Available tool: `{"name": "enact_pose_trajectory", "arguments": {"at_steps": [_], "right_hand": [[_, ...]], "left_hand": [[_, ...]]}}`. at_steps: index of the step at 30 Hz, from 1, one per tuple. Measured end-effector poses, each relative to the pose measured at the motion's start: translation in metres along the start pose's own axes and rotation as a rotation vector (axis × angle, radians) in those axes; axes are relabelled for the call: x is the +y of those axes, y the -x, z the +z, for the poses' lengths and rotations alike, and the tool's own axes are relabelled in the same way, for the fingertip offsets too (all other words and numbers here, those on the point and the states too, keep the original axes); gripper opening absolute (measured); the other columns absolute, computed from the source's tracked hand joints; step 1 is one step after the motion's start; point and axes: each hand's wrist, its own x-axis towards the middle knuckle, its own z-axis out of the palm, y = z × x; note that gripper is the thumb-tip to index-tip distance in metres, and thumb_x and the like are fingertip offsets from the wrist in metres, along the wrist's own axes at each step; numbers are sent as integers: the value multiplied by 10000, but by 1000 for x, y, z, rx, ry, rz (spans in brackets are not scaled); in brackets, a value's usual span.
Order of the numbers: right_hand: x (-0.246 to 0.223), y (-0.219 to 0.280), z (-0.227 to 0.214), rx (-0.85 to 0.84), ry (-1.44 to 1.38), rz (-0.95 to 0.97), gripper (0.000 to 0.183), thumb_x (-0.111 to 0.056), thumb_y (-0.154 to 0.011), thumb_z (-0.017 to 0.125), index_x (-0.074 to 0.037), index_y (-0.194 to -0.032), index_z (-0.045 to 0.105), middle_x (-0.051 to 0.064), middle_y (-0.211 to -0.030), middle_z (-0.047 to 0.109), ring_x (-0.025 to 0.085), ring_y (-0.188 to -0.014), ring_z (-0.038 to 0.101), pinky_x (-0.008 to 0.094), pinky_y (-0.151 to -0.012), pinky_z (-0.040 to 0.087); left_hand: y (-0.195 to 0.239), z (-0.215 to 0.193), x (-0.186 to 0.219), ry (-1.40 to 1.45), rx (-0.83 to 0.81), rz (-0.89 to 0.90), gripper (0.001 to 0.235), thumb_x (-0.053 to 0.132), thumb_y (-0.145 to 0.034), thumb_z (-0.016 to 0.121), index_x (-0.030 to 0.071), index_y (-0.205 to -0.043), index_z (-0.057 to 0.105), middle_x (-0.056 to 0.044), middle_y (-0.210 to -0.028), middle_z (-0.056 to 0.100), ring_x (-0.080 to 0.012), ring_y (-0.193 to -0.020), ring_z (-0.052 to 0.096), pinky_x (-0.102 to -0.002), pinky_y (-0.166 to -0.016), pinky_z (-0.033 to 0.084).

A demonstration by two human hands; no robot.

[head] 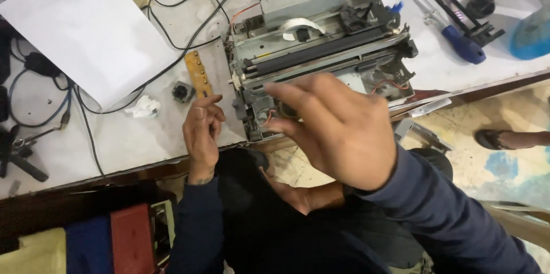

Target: The person uses a yellow-handled screwdriver to remove and reinstall screws on a disassembled electronic device, likely a printer or scanner. They manipulate internal components and wires while seated at a cluttered workbench.

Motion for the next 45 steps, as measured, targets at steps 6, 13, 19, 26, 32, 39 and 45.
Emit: {"name": "enact_pose_trajectory", "arguments": {"at_steps": [6, 13, 19, 26, 32, 39, 45], "right_hand": [[-2, -21, -31, 39, -192, 65, 427, -179, -1082, 745, 57, -1403, 592, 191, -1155, 628, 242, -914, 661, 318, -713, 609], [3, -6, -17, -101, -130, 115, 386, -200, -1076, 665, 36, -1379, 625, 166, -1160, 620, 232, -837, 628, 333, -613, 519], [1, -2, -18, -114, -112, 133, 399, -199, -1074, 659, 38, -1392, 621, 172, -1174, 623, 284, -954, 655, 374, -755, 561], [2, -1, -16, -109, -96, 116, 419, -220, -1066, 679, 29, -1399, 629, 167, -1162, 632, 275, -946, 657, 363, -768, 569], [3, -2, -14, -93, -124, 108, 415, -202, -1065, 674, 47, -1392, 619, 176, -1165, 631, 280, -953, 646, 372, -770, 573], [1, -14, -24, -150, -197, 105, 388, -180, -1049, 689, 5, -1381, 608, 164, -1179, 636, 260, -938, 688, 350, -679, 613], [-6, -25, -35, -116, 26, 93, 328, -325, -983, 816, -64, -1168, 748, 38, -936, 721, 219, -839, 698, 347, -612, 533]], "left_hand": [[-2, 1, 4, -24, 6, -60, 586, 494, -1110, 366, -3, -1273, 631, -76, -807, 591, -76, -512, 300, -236, -488, 260], [0, -2, 8, -50, -27, -16, 598, 484, -1121, 333, -9, -1307, 617, -76, -844, 597, -82, -507, 297, -258, -502, 273], [-3, -1, 11, -72, -52, -6, 598, 480, -1123, 315, -5, -1295, 618, -83, -826, 593, -90, -497, 307, -260, -497, 283], [-1, -1, 11, -95, -49, -23, 632, 520, -1114, 305, 8, -1319, 612, -81, -852, 609, -98, -506, 300, -279, -518, 296], [-2, 0, 9, -84, -42, -6, 621, 499, -1118, 311, -11, -1295, 618, -81, -821, 608, -85, -498, 316, -246, -500, 292], [0, -1, 7, -60, -40, -15, 602, 486, -1119, 330, -13, -1293, 617, -79, -839, 598, -84, -513, 321, -251, -508, 292], [8, 6, 5, 156, 144, -162, 548, 506, -1049, 490, 25, -1253, 653, -35, -862, 600, -24, -707, 492, -115, -555, 296]]}}
